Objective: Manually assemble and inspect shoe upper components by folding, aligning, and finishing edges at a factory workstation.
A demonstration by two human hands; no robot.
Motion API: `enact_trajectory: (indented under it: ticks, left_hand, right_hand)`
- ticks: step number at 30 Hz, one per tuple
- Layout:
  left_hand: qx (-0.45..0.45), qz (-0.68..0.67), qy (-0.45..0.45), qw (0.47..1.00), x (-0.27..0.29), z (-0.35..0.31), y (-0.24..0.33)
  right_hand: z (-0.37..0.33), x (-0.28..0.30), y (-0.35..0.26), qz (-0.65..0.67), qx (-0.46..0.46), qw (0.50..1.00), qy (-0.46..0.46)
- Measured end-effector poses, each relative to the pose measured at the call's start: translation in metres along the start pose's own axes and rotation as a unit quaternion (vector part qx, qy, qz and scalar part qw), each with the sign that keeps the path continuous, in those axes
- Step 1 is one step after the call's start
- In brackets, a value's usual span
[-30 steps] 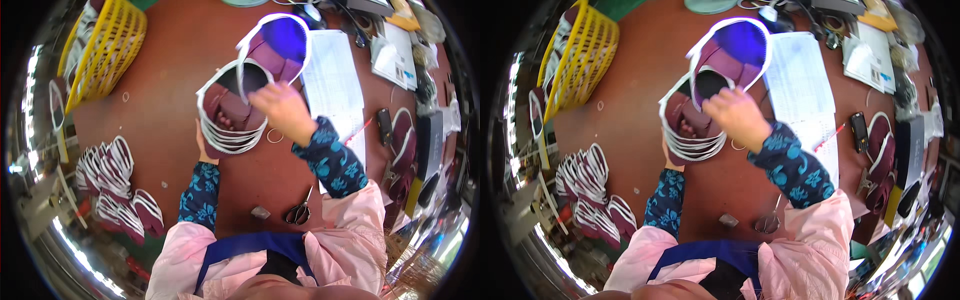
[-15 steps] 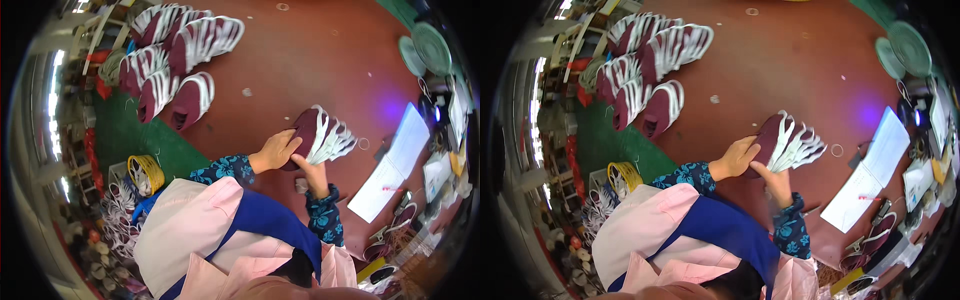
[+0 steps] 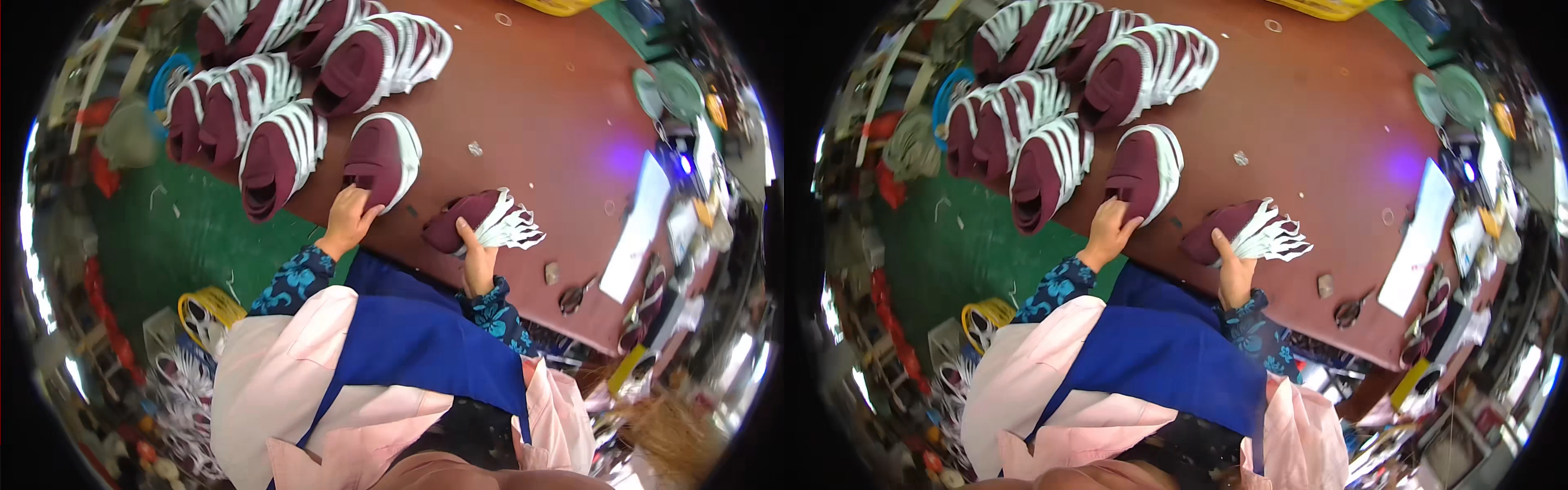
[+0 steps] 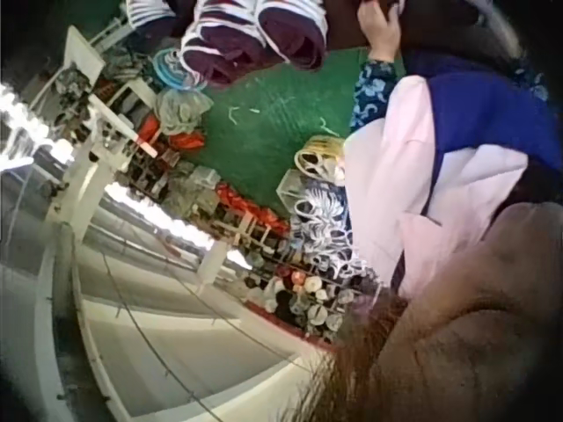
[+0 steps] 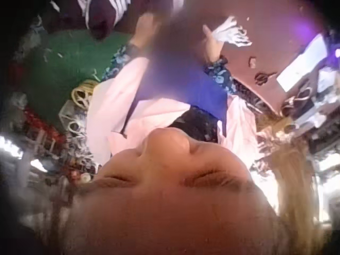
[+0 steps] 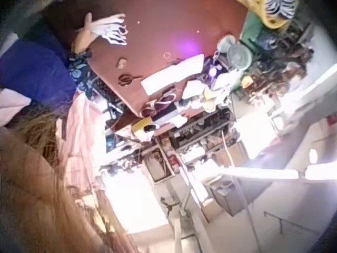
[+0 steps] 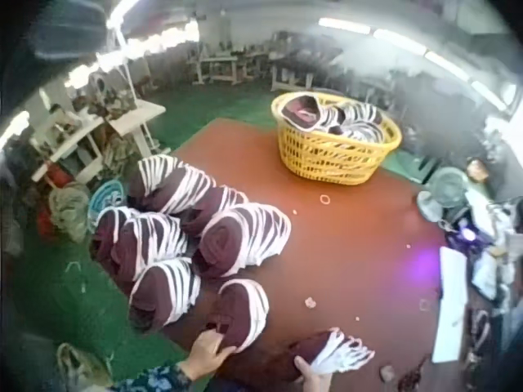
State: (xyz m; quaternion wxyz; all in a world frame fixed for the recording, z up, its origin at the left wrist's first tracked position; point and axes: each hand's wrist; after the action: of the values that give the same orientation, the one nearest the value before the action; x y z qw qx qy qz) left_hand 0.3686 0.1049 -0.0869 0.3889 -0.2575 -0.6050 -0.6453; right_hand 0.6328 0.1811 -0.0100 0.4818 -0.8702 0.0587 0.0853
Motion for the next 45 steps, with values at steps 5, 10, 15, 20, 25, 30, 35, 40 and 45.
enact_trajectory:
  ticks: [5, 10, 15, 20, 25, 30, 35, 40, 45]
  left_hand:
    - [0.209, -0.584, -0.026, 0.784, 0.026, -0.001, 0.017]
    - [0.347, -0.676, -0.105, 0.642, -0.03, 0.003, 0.02]
    - [0.372, -0.657, -0.132, 0.643, -0.047, 0.004, 0.015]
    - [0.408, -0.644, -0.159, 0.627, -0.064, 0.002, 0.001]
    - [0.433, -0.655, -0.133, 0.604, -0.063, -0.003, 0.003]
    - [0.233, -0.267, -0.057, 0.933, -0.085, 0.022, -0.031]
    - [0.086, 0.023, 0.207, 0.974, 0.002, 0.127, -0.065]
    - [0.007, 0.212, 0.139, 0.967, 0.012, 0.167, -0.119]
    - [-0.064, 0.089, 0.058, 0.992, 0.02, 0.192, -0.104]
  right_hand:
    - [-0.012, -0.018, 0.0, 0.031, 0.057, 0.991, 0.117]
    - [-0.037, -0.061, 0.007, 0.062, 0.006, 0.998, 0.012]
    - [-0.016, -0.038, 0.062, -0.098, 0.026, 0.994, 0.049]
    - [-0.011, -0.043, 0.073, -0.201, 0.017, 0.979, 0.021]
    - [-0.029, -0.062, 0.057, -0.045, 0.028, 0.997, 0.06]
    - [-0.01, -0.031, 0.081, -0.054, 0.001, 0.996, 0.071]
    - [-0.014, 0.008, 0.049, -0.331, -0.158, 0.928, -0.059]
    - [0.008, 0.009, -0.066, -0.472, -0.081, 0.769, -0.423]
    - [0.165, -0.046, -0.076, -0.121, -0.17, 0.938, -0.278]
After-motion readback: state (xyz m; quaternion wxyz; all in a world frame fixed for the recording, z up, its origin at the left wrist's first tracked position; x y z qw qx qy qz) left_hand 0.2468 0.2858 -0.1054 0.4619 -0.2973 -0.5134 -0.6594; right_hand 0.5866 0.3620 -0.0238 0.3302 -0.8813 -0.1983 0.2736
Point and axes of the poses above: each hand's wrist, its own z-axis towards the middle knuckle, its own x-axis out of the back of the hand, y = z × x
